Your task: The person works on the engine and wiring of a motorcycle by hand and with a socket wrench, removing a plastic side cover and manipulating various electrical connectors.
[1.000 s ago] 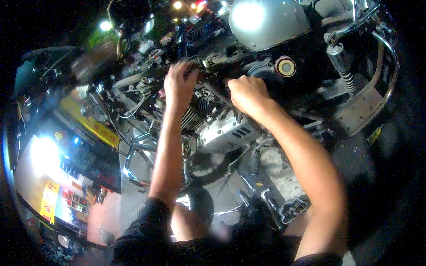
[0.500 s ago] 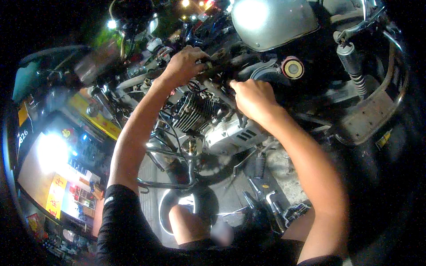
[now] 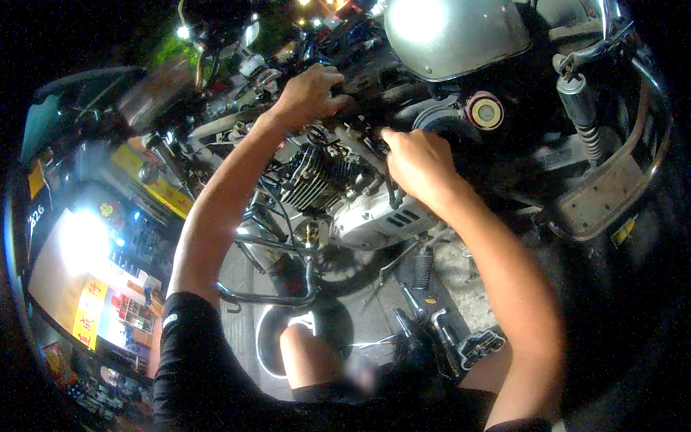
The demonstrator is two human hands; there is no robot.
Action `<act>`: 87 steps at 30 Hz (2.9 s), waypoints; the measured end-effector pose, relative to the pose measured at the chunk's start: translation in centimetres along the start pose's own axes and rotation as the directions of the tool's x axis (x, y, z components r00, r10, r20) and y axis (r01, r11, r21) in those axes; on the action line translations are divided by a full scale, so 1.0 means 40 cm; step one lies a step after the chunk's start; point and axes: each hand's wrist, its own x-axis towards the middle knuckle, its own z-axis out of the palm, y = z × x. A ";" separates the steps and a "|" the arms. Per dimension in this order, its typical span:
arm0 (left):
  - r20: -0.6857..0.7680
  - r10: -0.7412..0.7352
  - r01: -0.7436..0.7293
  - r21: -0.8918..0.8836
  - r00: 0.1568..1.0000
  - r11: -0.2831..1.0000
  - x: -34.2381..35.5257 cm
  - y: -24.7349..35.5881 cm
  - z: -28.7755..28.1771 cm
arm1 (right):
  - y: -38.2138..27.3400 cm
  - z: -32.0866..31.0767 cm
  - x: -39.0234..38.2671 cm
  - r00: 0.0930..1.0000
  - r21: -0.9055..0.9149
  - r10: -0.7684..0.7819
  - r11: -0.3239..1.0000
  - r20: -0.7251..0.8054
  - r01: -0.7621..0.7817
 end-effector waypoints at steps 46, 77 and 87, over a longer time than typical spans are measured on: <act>-0.266 0.045 -0.043 0.014 0.963 0.999 -0.132 0.128 0.004 | -0.033 0.163 -0.058 0.949 0.701 0.252 0.711 -0.188 -0.050; 0.421 -0.458 0.101 -0.812 0.783 -0.574 -0.235 0.347 0.178 | -0.020 -0.060 0.113 0.945 -0.610 -0.160 0.731 0.284 0.307; 0.371 -0.517 -0.002 -0.811 0.771 -0.585 -0.224 0.373 0.163 | -0.088 -0.087 0.160 0.904 -0.647 -0.137 0.656 0.405 0.389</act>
